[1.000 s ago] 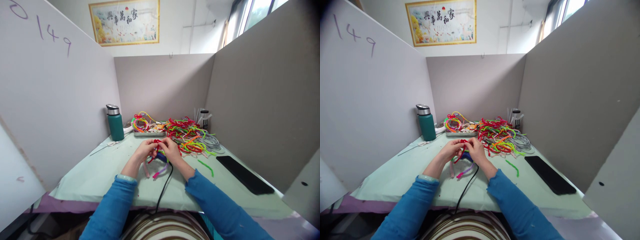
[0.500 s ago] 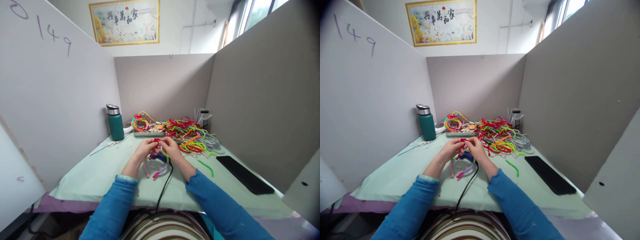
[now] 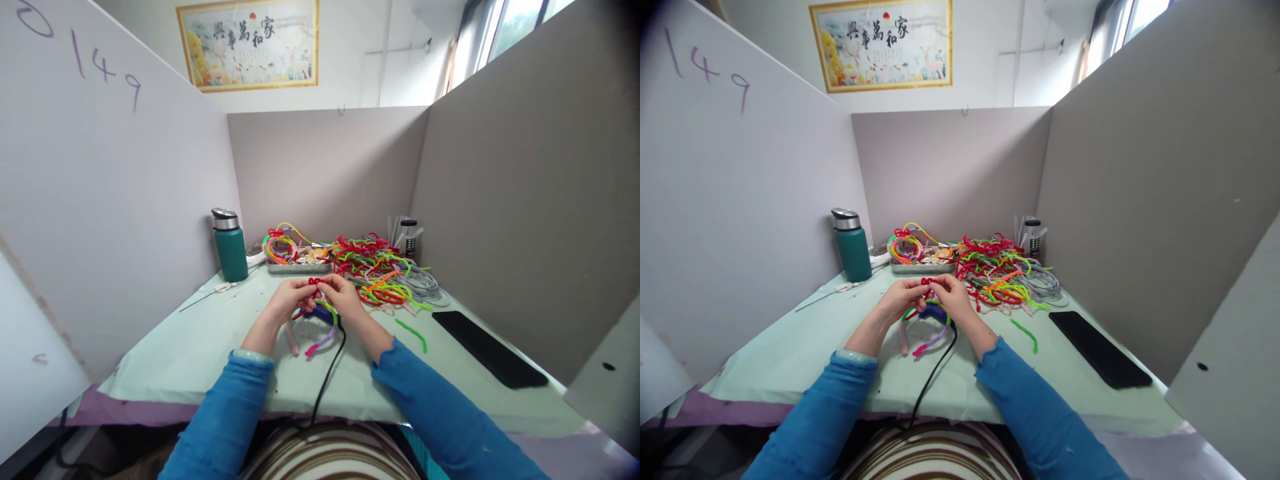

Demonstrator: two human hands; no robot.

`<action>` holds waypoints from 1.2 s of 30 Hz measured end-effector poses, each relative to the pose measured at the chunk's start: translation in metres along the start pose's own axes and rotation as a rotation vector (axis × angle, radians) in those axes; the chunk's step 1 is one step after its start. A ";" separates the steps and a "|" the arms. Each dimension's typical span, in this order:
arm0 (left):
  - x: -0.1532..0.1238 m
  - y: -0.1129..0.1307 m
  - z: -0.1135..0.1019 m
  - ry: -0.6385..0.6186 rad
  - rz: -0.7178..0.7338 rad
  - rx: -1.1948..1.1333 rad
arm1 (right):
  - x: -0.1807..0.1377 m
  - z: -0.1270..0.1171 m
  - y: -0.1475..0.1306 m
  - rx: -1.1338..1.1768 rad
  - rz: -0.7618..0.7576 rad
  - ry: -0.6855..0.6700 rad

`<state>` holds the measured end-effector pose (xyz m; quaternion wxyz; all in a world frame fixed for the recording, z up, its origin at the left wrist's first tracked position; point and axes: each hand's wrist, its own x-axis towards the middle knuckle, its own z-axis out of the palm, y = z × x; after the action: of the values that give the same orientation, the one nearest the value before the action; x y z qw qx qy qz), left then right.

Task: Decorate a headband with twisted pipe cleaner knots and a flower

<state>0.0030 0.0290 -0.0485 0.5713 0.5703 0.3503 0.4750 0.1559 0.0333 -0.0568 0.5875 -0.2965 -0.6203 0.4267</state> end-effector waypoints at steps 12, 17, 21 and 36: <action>-0.001 0.005 0.002 0.097 0.017 -0.023 | 0.000 -0.001 -0.007 -0.015 0.055 0.045; -0.002 0.006 0.003 0.124 0.030 -0.011 | 0.000 0.000 -0.007 -0.018 0.050 0.056; -0.003 0.008 0.004 0.169 0.063 0.022 | -0.001 0.001 -0.005 -0.007 0.055 0.060; 0.001 0.003 0.008 0.230 0.122 0.146 | -0.001 0.005 -0.006 0.034 0.092 0.084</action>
<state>0.0111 0.0274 -0.0448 0.4542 0.5724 0.4121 0.5443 0.1521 0.0287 -0.0524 0.5975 -0.3324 -0.5736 0.4511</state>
